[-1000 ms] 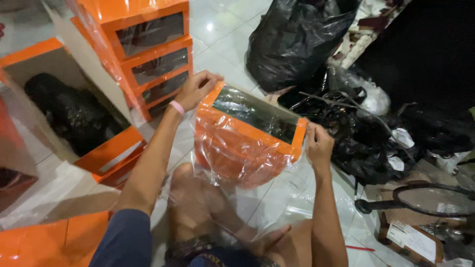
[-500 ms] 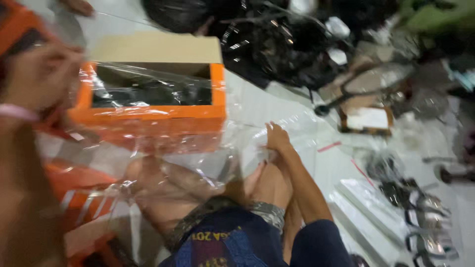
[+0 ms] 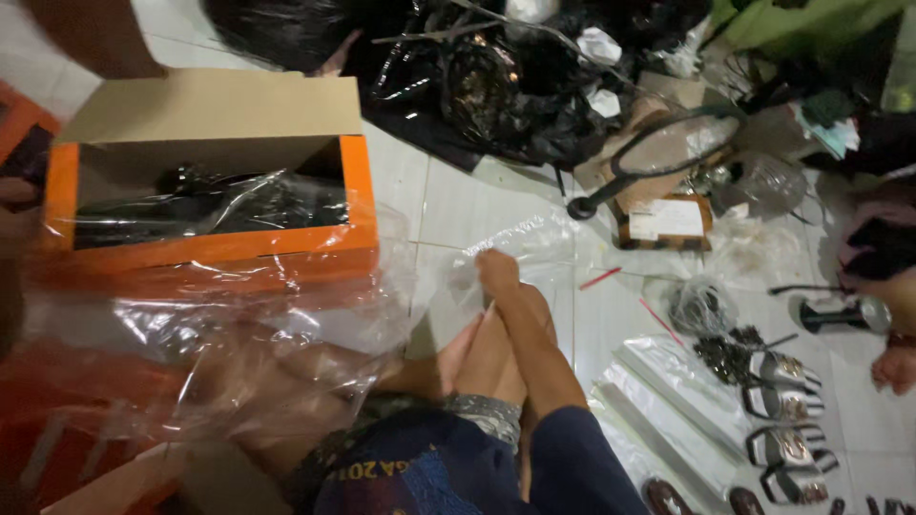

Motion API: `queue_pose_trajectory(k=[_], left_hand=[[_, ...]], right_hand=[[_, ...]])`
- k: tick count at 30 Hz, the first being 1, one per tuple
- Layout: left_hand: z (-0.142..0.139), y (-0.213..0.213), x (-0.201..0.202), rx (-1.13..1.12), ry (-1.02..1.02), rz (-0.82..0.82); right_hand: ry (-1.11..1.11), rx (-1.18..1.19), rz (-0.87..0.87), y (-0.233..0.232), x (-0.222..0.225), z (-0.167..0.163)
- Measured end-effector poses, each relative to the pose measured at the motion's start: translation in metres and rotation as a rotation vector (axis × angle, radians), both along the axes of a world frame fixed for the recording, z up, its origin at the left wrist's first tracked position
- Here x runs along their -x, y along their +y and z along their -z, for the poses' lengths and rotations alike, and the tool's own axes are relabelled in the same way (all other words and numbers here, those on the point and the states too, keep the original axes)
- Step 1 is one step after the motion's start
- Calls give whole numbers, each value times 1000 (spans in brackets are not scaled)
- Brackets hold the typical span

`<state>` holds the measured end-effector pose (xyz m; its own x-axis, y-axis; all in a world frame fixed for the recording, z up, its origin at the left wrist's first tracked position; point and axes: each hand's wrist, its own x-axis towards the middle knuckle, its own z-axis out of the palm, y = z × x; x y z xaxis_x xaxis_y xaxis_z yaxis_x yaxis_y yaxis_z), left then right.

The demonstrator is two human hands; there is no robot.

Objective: The person sits on the floor and wraps an orange shoebox containing black shoes with clear plastic film. They fold the film around the box, seal it, and place the wrapped box onto a stack of similar boxes.

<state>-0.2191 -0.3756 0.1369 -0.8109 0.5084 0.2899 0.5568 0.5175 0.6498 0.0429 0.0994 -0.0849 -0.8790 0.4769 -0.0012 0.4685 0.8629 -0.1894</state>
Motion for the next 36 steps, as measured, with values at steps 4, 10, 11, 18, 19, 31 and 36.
queue_pose_trajectory(k=[4,10,11,18,19,31,36], left_hand=[[5,-12,-5,-103,-2,-19],[1,-10,5,-431,35,-2],[-1,-7,8,-490,52,7],[-26,2,-17,-618,-172,-26],[-31,2,-22,-592,-136,42],[-58,-3,-55,-684,-233,164],[-63,-7,-65,-737,-321,230]], right_hand=[[616,204,20,33,28,-27],[946,410,-46,65,86,-131],[945,328,-64,64,93,-150],[939,178,-247,29,140,-268],[980,162,-304,23,146,-279],[1011,-52,-486,-34,183,-363],[1073,-138,-661,-98,129,-335]])
